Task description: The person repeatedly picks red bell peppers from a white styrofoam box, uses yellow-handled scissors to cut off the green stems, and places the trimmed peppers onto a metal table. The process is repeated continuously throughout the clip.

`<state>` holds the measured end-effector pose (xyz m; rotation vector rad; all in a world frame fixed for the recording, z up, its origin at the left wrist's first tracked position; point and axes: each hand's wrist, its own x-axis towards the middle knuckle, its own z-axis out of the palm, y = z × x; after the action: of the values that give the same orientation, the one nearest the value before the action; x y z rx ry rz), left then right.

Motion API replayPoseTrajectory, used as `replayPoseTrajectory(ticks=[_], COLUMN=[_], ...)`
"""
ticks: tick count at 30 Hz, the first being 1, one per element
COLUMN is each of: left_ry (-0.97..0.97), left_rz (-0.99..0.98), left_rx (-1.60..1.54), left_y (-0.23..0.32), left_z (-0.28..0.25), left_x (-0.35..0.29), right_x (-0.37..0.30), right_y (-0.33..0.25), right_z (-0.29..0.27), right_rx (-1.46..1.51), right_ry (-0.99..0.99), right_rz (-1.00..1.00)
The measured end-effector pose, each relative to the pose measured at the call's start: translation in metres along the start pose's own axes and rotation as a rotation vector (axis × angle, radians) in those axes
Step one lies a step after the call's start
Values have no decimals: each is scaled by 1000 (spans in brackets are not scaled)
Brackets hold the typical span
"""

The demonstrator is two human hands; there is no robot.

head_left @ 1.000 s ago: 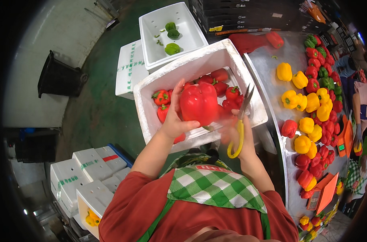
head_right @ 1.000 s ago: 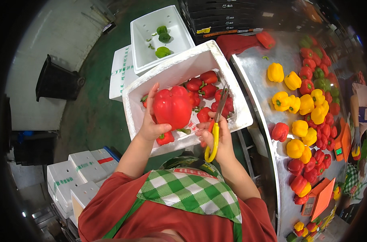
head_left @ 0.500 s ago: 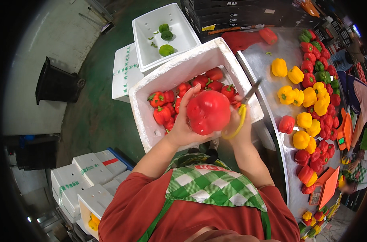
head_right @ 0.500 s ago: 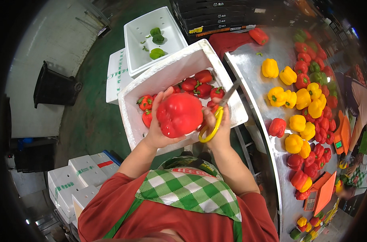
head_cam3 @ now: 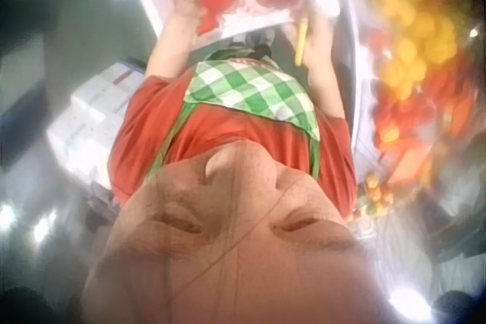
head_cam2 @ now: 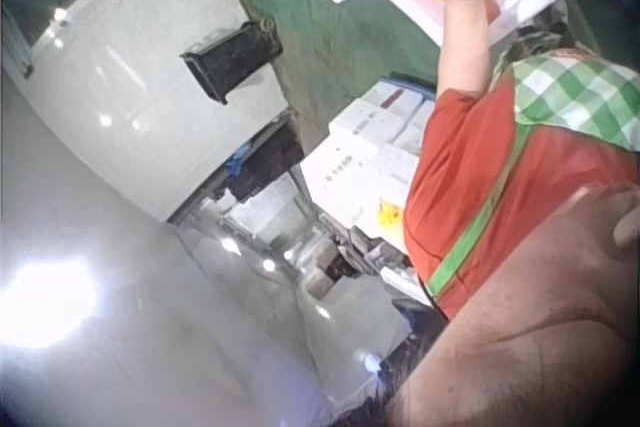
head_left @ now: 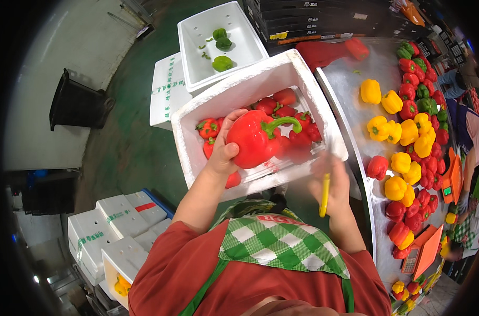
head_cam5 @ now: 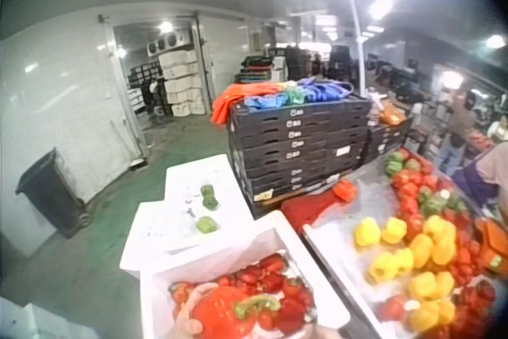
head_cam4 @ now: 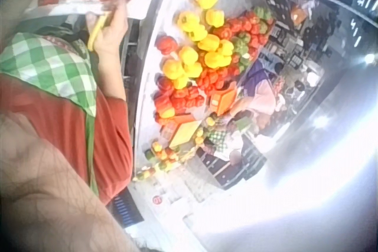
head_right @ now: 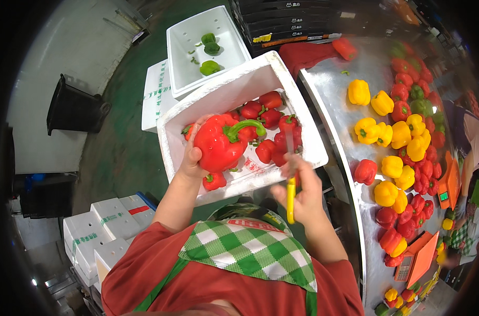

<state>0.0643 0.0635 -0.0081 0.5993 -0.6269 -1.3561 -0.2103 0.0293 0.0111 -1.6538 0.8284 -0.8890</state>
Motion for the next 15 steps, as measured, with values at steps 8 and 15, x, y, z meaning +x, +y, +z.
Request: replayPoseTrajectory(ticks=[8, 15], left_ry=[-87, -128], left_rz=[230, 245], left_rx=[353, 487], left_y=[2, -5], left_z=[-1, -2], left_x=[1, -1], right_x=[9, 11], right_y=[-13, -12], right_z=[5, 11], right_rx=[-248, -402], right_ry=[-260, -223], right_rz=[106, 37])
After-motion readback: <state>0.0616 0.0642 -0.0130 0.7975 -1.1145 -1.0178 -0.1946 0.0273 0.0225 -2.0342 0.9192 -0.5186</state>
